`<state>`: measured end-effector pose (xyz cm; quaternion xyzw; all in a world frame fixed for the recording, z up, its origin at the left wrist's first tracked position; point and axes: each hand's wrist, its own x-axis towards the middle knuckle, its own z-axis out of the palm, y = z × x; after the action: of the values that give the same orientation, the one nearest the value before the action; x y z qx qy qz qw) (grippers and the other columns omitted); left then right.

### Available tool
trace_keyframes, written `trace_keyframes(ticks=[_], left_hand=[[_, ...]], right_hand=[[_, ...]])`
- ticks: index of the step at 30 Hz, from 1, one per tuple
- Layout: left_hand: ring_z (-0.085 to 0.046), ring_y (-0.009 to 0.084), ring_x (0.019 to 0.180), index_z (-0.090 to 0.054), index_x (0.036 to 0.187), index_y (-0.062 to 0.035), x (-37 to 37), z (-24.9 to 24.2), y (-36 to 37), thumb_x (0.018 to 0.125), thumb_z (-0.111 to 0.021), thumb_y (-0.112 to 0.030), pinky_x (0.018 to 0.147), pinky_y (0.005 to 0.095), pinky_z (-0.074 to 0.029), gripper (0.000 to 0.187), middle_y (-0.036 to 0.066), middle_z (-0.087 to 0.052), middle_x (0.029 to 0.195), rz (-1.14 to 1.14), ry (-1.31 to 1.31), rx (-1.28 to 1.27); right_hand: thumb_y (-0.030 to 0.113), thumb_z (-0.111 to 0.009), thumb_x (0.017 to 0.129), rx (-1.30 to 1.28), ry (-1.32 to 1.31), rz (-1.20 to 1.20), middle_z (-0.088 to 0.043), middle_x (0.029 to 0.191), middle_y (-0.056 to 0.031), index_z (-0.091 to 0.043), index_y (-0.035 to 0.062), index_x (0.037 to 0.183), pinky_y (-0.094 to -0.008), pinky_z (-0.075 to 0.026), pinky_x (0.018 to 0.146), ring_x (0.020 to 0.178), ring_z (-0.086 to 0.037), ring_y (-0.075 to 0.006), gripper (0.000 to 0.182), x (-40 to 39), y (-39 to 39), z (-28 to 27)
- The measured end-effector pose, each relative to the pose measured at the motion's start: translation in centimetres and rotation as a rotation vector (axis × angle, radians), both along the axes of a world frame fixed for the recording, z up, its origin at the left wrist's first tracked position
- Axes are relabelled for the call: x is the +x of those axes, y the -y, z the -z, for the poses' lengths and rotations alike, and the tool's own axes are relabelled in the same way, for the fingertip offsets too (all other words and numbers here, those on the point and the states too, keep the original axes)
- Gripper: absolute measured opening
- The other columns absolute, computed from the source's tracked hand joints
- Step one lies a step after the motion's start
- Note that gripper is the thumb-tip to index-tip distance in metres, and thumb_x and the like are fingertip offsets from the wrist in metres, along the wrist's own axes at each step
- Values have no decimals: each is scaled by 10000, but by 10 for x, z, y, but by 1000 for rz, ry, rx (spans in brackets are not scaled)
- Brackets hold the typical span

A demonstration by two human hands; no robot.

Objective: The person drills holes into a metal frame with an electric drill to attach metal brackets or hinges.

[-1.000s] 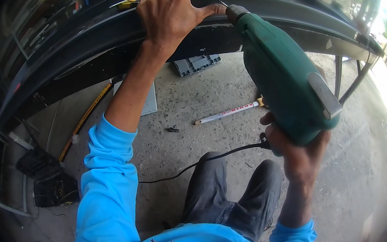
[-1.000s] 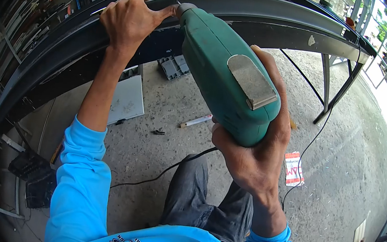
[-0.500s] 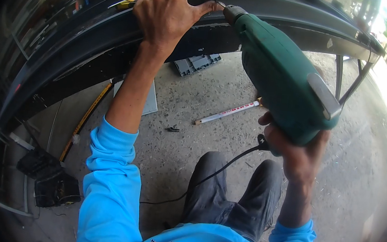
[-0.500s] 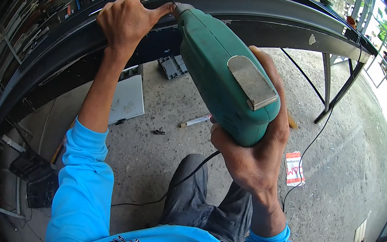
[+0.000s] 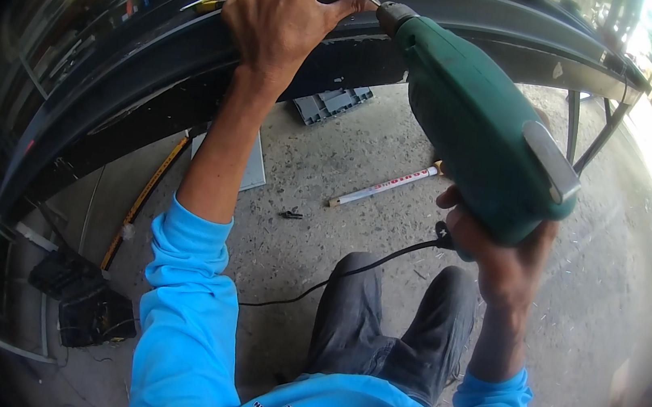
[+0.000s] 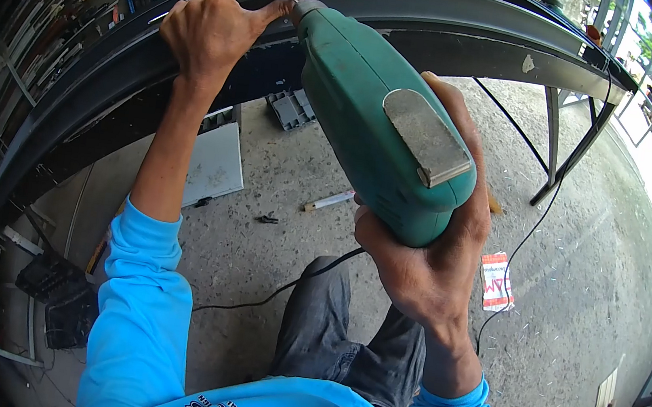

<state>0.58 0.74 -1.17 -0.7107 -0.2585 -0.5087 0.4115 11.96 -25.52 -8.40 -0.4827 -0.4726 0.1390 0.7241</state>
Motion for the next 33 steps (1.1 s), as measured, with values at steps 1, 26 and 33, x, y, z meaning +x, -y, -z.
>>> trace_keyframes(ticks=[1,26,33], left_hand=[[-604,184,427,-621,621,-82,0,0,0,679,-612,-758,456,293,-477,679,37,-575,477,-6,-4,-6],[-591,177,411,-606,600,-97,-1,-1,-8,675,-593,-777,439,296,-469,684,31,-556,457,-47,-14,5],[-589,177,412,-596,588,-100,0,-2,-4,679,-586,-778,434,291,-463,684,27,-548,450,-49,-8,-1]], right_hand=[[55,-599,577,0,-1,0,-523,1252,-165,-377,51,1396,-407,-477,964,1118,-566,-283,848,0,0,1],[59,-577,565,-38,34,31,-493,1303,-175,-387,57,1391,-437,-433,1009,1193,-512,-313,848,0,0,7],[71,-590,573,-37,50,46,-491,1304,-174,-390,64,1390,-434,-441,1004,1189,-518,-311,841,2,0,9]])
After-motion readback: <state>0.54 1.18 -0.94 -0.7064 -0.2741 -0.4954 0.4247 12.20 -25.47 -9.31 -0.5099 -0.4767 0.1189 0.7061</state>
